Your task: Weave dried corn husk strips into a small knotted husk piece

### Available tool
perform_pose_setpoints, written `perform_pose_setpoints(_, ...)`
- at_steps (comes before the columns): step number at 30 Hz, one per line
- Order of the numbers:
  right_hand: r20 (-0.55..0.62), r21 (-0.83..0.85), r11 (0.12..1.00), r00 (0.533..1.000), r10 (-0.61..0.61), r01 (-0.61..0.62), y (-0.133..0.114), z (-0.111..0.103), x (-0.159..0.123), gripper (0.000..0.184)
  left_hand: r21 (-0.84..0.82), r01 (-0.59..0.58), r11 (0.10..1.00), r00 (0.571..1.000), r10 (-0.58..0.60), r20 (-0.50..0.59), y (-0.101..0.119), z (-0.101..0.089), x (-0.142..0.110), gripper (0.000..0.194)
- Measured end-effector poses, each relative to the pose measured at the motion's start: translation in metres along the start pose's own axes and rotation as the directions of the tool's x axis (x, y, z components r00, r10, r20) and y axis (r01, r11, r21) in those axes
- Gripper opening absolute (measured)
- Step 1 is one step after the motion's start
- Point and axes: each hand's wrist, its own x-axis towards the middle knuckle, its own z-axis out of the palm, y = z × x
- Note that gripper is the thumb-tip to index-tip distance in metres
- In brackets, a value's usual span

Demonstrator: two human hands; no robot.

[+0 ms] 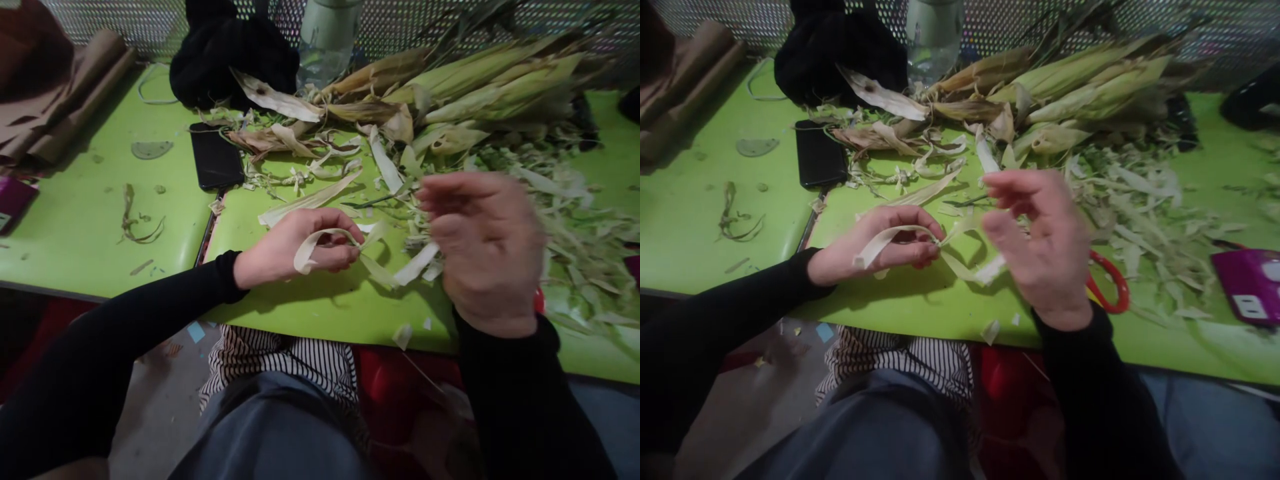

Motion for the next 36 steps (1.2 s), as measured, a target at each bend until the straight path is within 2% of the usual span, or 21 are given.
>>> perform_pose_setpoints(1, -0.068, -0.02, 0.994, 0.991, -0.112, 0.11, -0.001, 0.003, 0.0, 0.025, -0.014, 0.032, 0.999, 0.999, -0.032, 0.007, 0.001, 0.001, 0.0, 0.014)
perform_pose_setpoints(2, -0.011, -0.061, 0.982, 0.984, -0.18, 0.179, -0.004, 0.007, 0.0, 0.023, -0.022, 0.055, 0.998, 0.998, -0.055, 0.005, 0.003, 0.003, 0.0, 0.013)
perform_pose_setpoints(4, 0.007, -0.075, 0.977, 0.98, -0.2, 0.199, -0.009, 0.016, 0.0, 0.01, -0.037, 0.085, 0.996, 0.996, -0.085, -0.014, 0.005, 0.005, -0.001, 0.011)
perform_pose_setpoints(5, 0.013, -0.059, 0.985, 0.987, -0.163, 0.163, -0.011, 0.018, 0.0, 0.006, -0.044, 0.094, 0.995, 0.995, -0.095, -0.023, 0.005, 0.006, -0.001, 0.011)
perform_pose_setpoints(7, -0.001, 0.015, 0.999, 0.999, -0.048, 0.048, -0.014, 0.021, -0.001, 0.009, -0.056, 0.11, 0.992, 0.994, -0.111, -0.02, 0.006, 0.007, -0.002, 0.012)
perform_pose_setpoints(9, 0.04, 0.065, 0.997, 0.999, 0.029, -0.031, -0.014, 0.02, -0.001, 0.018, -0.062, 0.127, 0.99, 0.992, -0.127, 0.008, 0.007, 0.008, -0.002, 0.013)
perform_pose_setpoints(13, 0.132, 0.016, 0.998, 0.99, 0.05, -0.053, -0.016, 0.017, -0.002, 0.015, -0.176, 0.168, 0.97, 0.986, -0.163, 0.041, 0.004, 0.009, 0.0, 0.01)
perform_pose_setpoints(16, 0.081, 0.052, 0.984, 0.982, 0.168, -0.172, -0.017, 0.019, -0.004, 0.017, -0.267, 0.171, 0.949, 0.985, -0.163, 0.052, 0.002, 0.009, 0.001, 0.01)
perform_pose_setpoints(19, 0.026, 0.134, 0.957, 0.966, 0.256, -0.257, -0.019, 0.022, -0.007, 0.017, -0.286, 0.191, 0.939, 0.982, -0.179, 0.069, 0.002, 0.011, 0.0, 0.01)
perform_pose_setpoints(23, 0.052, 0.173, 0.944, 0.959, 0.278, -0.282, -0.024, 0.024, -0.008, 0.015, -0.317, 0.194, 0.928, 0.98, -0.174, 0.091, 0.002, 0.014, -0.002, 0.012)
perform_pose_setpoints(28, -0.009, 0.326, 0.893, 0.944, 0.331, -0.31, -0.024, 0.028, -0.011, 0.012, -0.341, 0.172, 0.924, 0.985, -0.152, 0.086, -0.002, 0.016, -0.002, 0.022)
perform_pose_setpoints(32, 0.033, 0.334, 0.877, 0.934, 0.357, -0.347, -0.022, 0.028, -0.011, 0.02, -0.249, 0.131, 0.96, 0.991, -0.135, 0.0, 0.001, 0.017, -0.003, 0.014)
perform_pose_setpoints(36, 0.048, 0.308, 0.892, 0.942, 0.333, -0.331, -0.024, 0.025, -0.011, 0.018, -0.175, 0.128, 0.976, 0.991, -0.133, -0.021, 0.001, 0.02, -0.004, 0.017)
